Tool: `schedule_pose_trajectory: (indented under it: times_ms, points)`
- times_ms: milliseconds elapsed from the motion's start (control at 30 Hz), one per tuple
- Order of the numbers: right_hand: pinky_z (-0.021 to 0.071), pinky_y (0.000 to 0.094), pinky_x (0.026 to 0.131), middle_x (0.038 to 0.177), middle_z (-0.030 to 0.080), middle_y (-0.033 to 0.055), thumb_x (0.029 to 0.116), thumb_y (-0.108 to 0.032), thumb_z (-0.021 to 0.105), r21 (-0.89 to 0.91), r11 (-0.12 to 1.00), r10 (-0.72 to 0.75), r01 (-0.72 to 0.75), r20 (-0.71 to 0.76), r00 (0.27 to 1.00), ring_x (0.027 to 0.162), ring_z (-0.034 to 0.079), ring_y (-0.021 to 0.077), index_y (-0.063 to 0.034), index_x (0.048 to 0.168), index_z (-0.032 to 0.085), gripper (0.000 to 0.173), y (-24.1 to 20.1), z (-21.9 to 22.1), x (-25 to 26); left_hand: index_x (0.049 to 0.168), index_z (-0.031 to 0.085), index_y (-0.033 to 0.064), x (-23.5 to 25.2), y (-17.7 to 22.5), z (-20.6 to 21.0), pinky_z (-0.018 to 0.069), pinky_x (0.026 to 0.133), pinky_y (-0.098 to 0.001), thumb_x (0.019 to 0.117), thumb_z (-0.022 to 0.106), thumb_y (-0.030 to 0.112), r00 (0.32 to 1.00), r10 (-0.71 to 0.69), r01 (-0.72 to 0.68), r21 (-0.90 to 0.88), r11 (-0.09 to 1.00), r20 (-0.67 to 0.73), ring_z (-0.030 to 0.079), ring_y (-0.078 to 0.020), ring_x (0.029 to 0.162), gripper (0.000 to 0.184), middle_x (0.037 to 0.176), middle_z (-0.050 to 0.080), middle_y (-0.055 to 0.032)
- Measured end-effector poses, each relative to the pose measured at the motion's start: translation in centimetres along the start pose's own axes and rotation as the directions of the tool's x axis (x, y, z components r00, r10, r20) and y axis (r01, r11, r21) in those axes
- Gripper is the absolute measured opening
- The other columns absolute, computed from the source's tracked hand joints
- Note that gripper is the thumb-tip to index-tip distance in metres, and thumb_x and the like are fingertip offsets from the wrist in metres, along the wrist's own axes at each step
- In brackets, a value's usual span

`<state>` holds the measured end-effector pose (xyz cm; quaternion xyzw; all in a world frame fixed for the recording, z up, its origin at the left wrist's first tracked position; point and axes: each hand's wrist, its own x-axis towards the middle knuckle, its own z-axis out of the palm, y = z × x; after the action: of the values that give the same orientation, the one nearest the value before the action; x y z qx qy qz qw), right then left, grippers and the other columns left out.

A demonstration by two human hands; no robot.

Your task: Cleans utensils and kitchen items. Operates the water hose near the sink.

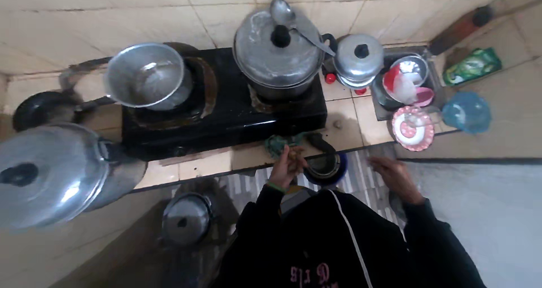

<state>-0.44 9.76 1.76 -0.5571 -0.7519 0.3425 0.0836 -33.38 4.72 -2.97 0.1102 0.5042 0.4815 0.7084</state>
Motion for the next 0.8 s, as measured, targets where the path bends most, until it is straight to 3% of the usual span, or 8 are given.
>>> schedule_pose_trajectory:
  times_ms: [67, 133, 200, 267, 467, 567, 700, 800]
  points:
    - [0.0554, 0.0471, 0.097, 0.117, 0.072, 0.0213, 0.1059, -0.013, 0.051, 0.037, 0.999, -0.029, 0.025, 0.1, 0.995, 0.103, 0.072, 0.0323, 0.0028, 0.127, 0.068, 0.032, -1.2, 0.8, 0.9, 0.124, 0.058, 0.0008, 0.5, -0.8, 1.8, 0.0451, 0.051, -0.0161, 0.1131, 0.013, 0.034, 0.997, -0.038, 0.027, 0.147, 0.989, 0.069, 0.053, -0.003, 0.054, 0.057, 0.069, 0.061, 0.0023]
    - [0.0516, 0.0486, 0.103, 0.121, 0.07, 0.0229, 0.1069, -0.015, 0.049, 0.026, 0.999, -0.049, 0.044, 0.198, 0.979, 0.111, 0.069, 0.0343, 0.0029, 0.128, 0.068, 0.033, -1.6, 1.9, 2.7, 0.118, 0.06, 0.0009, 1.0, -1.9, 3.5, 0.0438, 0.051, -0.0163, 0.1135, 0.017, 0.031, 0.991, -0.062, 0.037, 0.203, 0.978, 0.118, 0.05, -0.0023, 0.053, 0.053, 0.068, 0.056, 0.0043]
    - [0.0466, 0.0522, 0.108, 0.125, 0.068, 0.0238, 0.1084, -0.017, 0.046, -0.028, 0.999, -0.036, 0.047, 0.304, 0.952, 0.119, 0.065, 0.0375, 0.0018, 0.131, 0.066, 0.035, -1.4, 3.1, 4.9, 0.112, 0.06, 0.0023, 1.4, -3.0, 4.7, 0.0442, 0.053, -0.0159, 0.1131, 0.02, 0.028, 0.985, -0.063, 0.024, 0.227, 0.974, 0.162, 0.05, -0.0012, 0.055, 0.048, 0.069, 0.057, 0.0055]
    - [0.0466, 0.0534, 0.108, 0.128, 0.066, 0.0246, 0.108, -0.017, 0.046, -0.024, 0.997, -0.056, 0.068, 0.338, 0.94, 0.121, 0.063, 0.0389, 0.0018, 0.133, 0.064, 0.036, -0.5, 4.9, 7.2, 0.115, 0.062, 0.0013, 1.5, -3.7, 5.5, 0.0469, 0.058, -0.0174, 0.1131, 0.023, 0.024, 0.986, -0.052, 0.02, 0.192, 0.981, 0.161, 0.054, -0.0027, 0.062, 0.045, 0.077, 0.061, 0.0036]
    - [0.0439, 0.0575, 0.11, 0.158, 0.039, 0.0253, 0.102, -0.022, 0.063, -0.068, 0.997, -0.007, 0.032, 0.342, 0.94, 0.138, 0.048, 0.0451, -0.0121, 0.161, 0.033, 0.067, 1.5, 11.5, 12.8, 0.123, 0.061, 0.0001, 1.4, -3.7, 6.0, 0.0531, 0.071, -0.0193, 0.1074, 0.034, 0.007, 0.995, 0.017, -0.019, 0.018, 1.0, 0.1, 0.063, -0.0063, 0.077, 0.032, 0.098, 0.068, -0.0037]
    - [0.0447, 0.0605, 0.108, 0.157, 0.039, 0.0262, 0.1006, -0.019, 0.065, -0.113, 0.991, -0.022, 0.066, 0.348, 0.937, 0.134, 0.05, 0.0478, -0.0192, 0.163, 0.029, 0.072, 2.0, 14.2, 14.2, 0.127, 0.058, 0.0006, 1.0, -3.7, 5.7, 0.0575, 0.08, -0.0254, 0.1025, 0.042, 0.005, 0.996, 0.054, -0.051, -0.043, 0.998, 0.067, 0.068, -0.0118, 0.088, 0.03, 0.104, 0.069, -0.0066]
    - [0.0495, 0.0606, 0.1, 0.152, 0.045, 0.0271, 0.099, -0.014, 0.066, -0.198, 0.973, -0.042, 0.119, 0.355, 0.934, 0.127, 0.054, 0.0492, -0.0229, 0.164, 0.026, 0.077, 2.3, 15.8, 14.9, 0.129, 0.059, 0.0005, 0.6, -4.9, 5.1, 0.0587, 0.083, -0.0269, 0.0989, 0.048, 0.006, 0.997, 0.077, -0.077, -0.085, 0.993, 0.002, 0.069, -0.0135, 0.091, 0.032, 0.107, 0.071, -0.0076]
    - [0.0481, 0.0614, 0.101, 0.15, 0.048, 0.0251, 0.0994, -0.026, 0.068, -0.12, 0.987, -0.068, 0.109, 0.3, 0.951, 0.127, 0.055, 0.0481, -0.0216, 0.162, 0.031, 0.073, 2.8, 15.5, 14.8, 0.13, 0.056, -0.0009, 0.3, -6.1, 5.2, 0.059, 0.083, -0.0265, 0.0982, 0.048, 0.006, 0.996, 0.082, -0.085, -0.074, 0.994, -0.045, 0.07, -0.0134, 0.091, 0.034, 0.107, 0.07, -0.0073]
